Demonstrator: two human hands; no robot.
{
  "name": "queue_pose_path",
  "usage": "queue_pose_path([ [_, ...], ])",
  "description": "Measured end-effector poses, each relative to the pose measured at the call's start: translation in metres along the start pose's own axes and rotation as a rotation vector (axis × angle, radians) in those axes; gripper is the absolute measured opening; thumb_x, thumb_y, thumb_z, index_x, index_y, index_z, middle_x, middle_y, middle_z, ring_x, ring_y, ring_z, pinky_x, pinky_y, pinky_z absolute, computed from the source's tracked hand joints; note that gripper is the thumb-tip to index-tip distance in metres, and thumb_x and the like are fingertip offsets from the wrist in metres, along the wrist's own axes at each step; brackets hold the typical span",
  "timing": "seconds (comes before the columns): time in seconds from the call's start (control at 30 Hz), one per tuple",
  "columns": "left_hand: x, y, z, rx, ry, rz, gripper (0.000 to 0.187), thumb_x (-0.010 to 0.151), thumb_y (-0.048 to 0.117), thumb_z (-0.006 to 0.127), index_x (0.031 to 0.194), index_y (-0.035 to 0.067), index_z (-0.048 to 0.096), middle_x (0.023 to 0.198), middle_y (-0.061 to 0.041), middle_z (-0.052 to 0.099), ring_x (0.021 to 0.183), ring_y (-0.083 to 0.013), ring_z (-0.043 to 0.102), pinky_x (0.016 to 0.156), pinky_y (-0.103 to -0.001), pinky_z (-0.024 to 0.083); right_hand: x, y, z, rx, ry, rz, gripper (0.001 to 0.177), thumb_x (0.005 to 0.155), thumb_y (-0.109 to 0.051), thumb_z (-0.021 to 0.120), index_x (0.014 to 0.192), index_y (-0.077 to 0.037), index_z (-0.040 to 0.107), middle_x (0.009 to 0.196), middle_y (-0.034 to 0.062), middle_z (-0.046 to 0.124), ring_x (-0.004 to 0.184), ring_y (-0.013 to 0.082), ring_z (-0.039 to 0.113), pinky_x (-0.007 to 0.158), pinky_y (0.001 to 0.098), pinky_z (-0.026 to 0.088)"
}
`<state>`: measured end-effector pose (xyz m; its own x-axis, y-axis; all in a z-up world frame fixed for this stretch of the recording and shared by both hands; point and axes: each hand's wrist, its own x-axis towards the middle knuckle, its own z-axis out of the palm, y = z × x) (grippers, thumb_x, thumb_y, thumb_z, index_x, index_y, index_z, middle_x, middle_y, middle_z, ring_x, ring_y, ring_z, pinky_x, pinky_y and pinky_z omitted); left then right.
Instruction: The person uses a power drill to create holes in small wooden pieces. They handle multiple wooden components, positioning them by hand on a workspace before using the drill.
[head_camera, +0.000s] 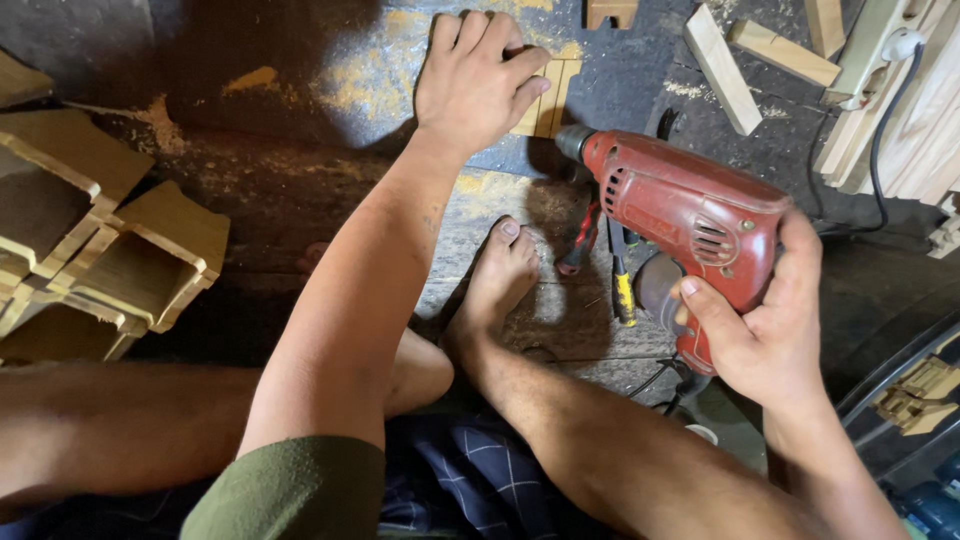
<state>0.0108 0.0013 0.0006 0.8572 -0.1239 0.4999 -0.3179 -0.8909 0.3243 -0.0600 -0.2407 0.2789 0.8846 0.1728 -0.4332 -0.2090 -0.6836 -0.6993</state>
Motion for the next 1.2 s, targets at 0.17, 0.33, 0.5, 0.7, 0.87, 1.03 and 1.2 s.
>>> queue_pose_path([
  [0.17, 0.000, 0.000, 0.000, -0.023, -0.042, -0.023, 0.023, 0.093, 0.053, 0.078, 0.104, 0.034, 0.075, 0.097, 0.004, 0.051, 0.088, -0.0241, 0.046, 0.078, -0.041, 0.035, -0.001, 0.001, 0.002, 0.000, 0.016, 0.015, 0.072, 0.094, 0.006, 0.061, 0.151, -0.001, 0.018, 0.087, 0.0280, 0.060, 0.054, 0.0266, 0.061, 0.054, 0.0361, 0.055],
  [0.33, -0.001, 0.000, 0.001, -0.034, -0.044, -0.022, 0.022, 0.093, 0.054, 0.078, 0.102, 0.034, 0.075, 0.097, 0.004, 0.053, 0.089, -0.0244, 0.047, 0.079, -0.042, 0.036, -0.003, -0.003, 0.004, -0.005, 0.024, 0.040, 0.073, 0.094, 0.009, 0.061, 0.152, -0.005, 0.017, 0.090, 0.0279, 0.059, 0.054, 0.0260, 0.060, 0.053, 0.0362, 0.055],
  [0.5, -0.001, 0.000, 0.005, -0.031, -0.054, -0.033, 0.021, 0.095, 0.054, 0.076, 0.104, 0.035, 0.075, 0.099, 0.004, 0.055, 0.092, -0.0251, 0.048, 0.082, -0.042, 0.036, -0.002, -0.003, 0.005, -0.031, 0.019, 0.027, 0.073, 0.094, 0.008, 0.062, 0.151, -0.001, 0.018, 0.087, 0.0266, 0.060, 0.055, 0.0253, 0.061, 0.055, 0.0348, 0.054],
  [0.7, 0.000, 0.001, 0.001, -0.037, -0.009, -0.026, 0.020, 0.091, 0.053, 0.078, 0.099, 0.035, 0.075, 0.095, 0.004, 0.049, 0.085, -0.0245, 0.045, 0.075, -0.042, 0.035, 0.001, -0.015, 0.005, -0.122, 0.004, 0.046, 0.073, 0.091, 0.008, 0.063, 0.150, 0.002, 0.020, 0.100, 0.0256, 0.056, 0.056, 0.0260, 0.064, 0.055, 0.0362, 0.056],
  [0.87, 0.000, 0.000, 0.003, -0.035, -0.034, -0.025, 0.022, 0.092, 0.053, 0.078, 0.101, 0.033, 0.075, 0.096, 0.003, 0.052, 0.087, -0.0251, 0.047, 0.077, -0.042, 0.036, 0.001, -0.023, 0.007, -0.187, 0.005, 0.071, 0.074, 0.091, 0.007, 0.064, 0.150, 0.000, 0.020, 0.104, 0.0223, 0.057, 0.056, 0.0232, 0.064, 0.055, 0.0341, 0.056],
  [1.03, -0.002, 0.001, 0.004, -0.030, -0.056, -0.024, 0.023, 0.094, 0.054, 0.076, 0.103, 0.033, 0.075, 0.098, 0.003, 0.052, 0.089, -0.0249, 0.047, 0.081, -0.043, 0.036, 0.003, -0.032, 0.009, -0.274, -0.003, 0.076, 0.075, 0.090, 0.000, 0.067, 0.151, 0.001, 0.022, 0.099, 0.0187, 0.064, 0.055, 0.0220, 0.066, 0.054, 0.0338, 0.056],
  [1.2, -0.002, 0.002, 0.004, -0.027, -0.092, -0.033, 0.023, 0.095, 0.054, 0.074, 0.106, 0.033, 0.076, 0.099, 0.003, 0.053, 0.090, -0.0255, 0.047, 0.080, -0.043, 0.036, 0.007, -0.035, 0.009, -0.505, -0.012, 0.164, 0.080, 0.084, -0.012, 0.072, 0.151, -0.003, 0.028, 0.106, 0.0135, 0.067, 0.069, 0.0270, 0.073, 0.081, 0.0393, 0.051],
])
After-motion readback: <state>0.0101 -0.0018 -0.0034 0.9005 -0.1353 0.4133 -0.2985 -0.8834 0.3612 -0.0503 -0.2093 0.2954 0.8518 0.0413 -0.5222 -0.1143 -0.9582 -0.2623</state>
